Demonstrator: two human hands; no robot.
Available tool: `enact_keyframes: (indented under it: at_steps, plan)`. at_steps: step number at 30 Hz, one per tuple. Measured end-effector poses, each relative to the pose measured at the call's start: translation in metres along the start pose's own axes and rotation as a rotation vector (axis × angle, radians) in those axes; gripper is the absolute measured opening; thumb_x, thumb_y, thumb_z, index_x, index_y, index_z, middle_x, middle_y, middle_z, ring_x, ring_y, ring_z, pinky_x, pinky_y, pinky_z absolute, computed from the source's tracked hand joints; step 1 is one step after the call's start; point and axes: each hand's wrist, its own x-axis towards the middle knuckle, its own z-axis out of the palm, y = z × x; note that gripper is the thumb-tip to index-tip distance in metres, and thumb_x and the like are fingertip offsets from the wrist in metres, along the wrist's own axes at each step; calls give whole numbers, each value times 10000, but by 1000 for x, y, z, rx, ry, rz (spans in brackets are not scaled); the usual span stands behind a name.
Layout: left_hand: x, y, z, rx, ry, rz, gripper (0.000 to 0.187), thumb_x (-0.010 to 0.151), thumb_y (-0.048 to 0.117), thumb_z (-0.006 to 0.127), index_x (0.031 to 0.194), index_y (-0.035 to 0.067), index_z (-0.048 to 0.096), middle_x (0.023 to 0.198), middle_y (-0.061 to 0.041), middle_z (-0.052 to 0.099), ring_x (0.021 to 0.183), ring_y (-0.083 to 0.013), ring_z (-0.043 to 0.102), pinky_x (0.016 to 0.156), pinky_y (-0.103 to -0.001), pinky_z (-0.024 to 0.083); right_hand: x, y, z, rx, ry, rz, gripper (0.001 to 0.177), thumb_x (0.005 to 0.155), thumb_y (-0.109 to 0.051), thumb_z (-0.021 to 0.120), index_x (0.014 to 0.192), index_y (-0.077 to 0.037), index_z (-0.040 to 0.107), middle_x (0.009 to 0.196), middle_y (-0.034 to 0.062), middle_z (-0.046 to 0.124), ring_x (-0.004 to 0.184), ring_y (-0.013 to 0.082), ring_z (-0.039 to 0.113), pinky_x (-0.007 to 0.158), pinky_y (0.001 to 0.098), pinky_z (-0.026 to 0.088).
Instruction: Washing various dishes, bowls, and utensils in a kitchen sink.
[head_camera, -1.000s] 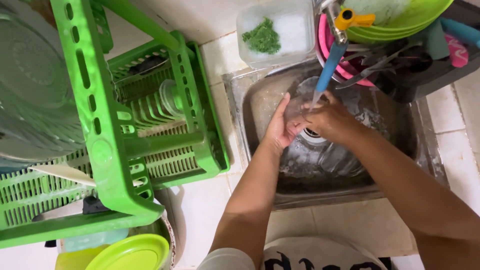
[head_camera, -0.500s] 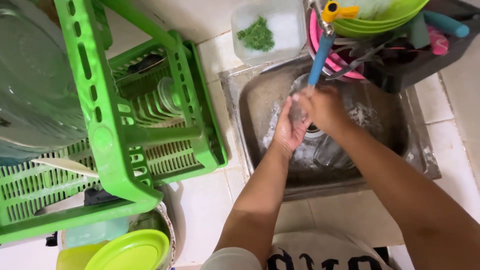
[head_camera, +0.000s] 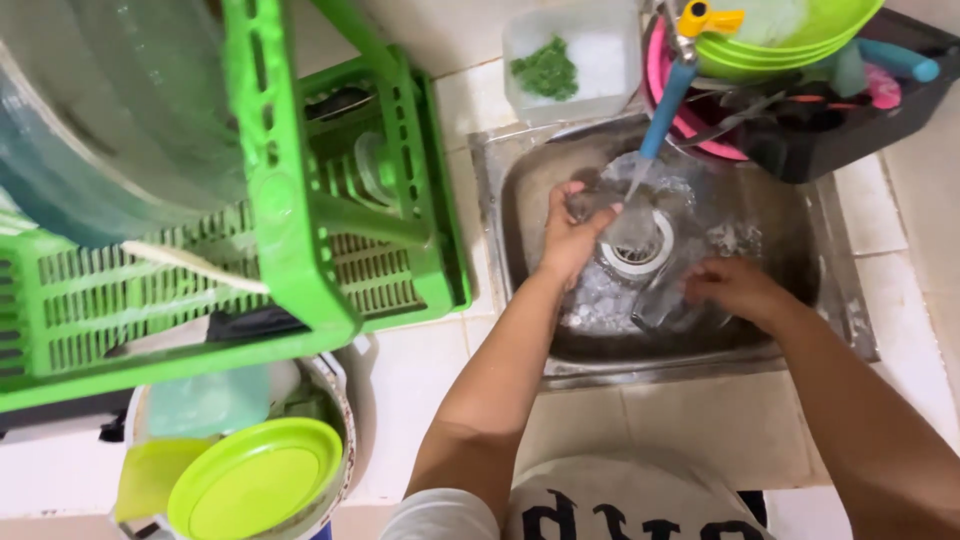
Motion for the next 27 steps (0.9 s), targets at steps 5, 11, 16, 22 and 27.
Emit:
enact_keyframes:
  at_steps: [5, 11, 16, 22, 27]
  plan:
    - [-50, 65, -20, 353, 86, 312, 793, 704, 157, 901, 1377, 85, 487, 1242, -141, 650, 938, -225, 663, 800, -338, 560, 14, -52, 21, -137, -76, -158, 269, 890, -307, 742, 1022, -75, 777, 899, 63, 792, 844, 154, 701, 817, 365, 547]
    - [-78, 78, -53, 625, 212, 533, 855, 665, 199, 945, 1401, 113, 518, 1317, -159, 649, 1126, -301, 658, 947, -381, 539, 1, -138, 47, -779, 303, -381, 241, 921, -422, 678, 1027, -232, 780, 915, 1, 796, 928, 228, 739, 1203, 598, 243]
    - [-102, 86, -65, 636, 232, 452, 901, 645, 238, 929, 1433, 149, 504, 1333, -133, 648, 1165, -295, 669, 962, -375, 547, 17, -123, 47, -847, 494, -702, 233, 969, -429, 656, 1066, -236, 744, 947, 13, 769, 992, 262, 718, 1189, 570, 338]
    - [-118, 66, -77, 651, 267, 590, 892, 648, 222, 947, 1424, 128, 516, 1335, -144, 644, 1181, -315, 655, 981, -381, 537, 0, -136, 51, -721, 602, -661, 240, 1031, -434, 707, 1033, -204, 773, 878, 58, 737, 977, 315, 665, 1013, 446, 481]
    - [-139, 73, -84, 609, 214, 385, 897, 636, 245, 924, 1432, 141, 525, 1309, -137, 649, 741, -237, 649, 753, -370, 564, 4, -132, 55, -815, 582, -676, 190, 958, -358, 745, 1011, -185, 800, 847, 59, 765, 781, 267, 722, 986, 454, 475]
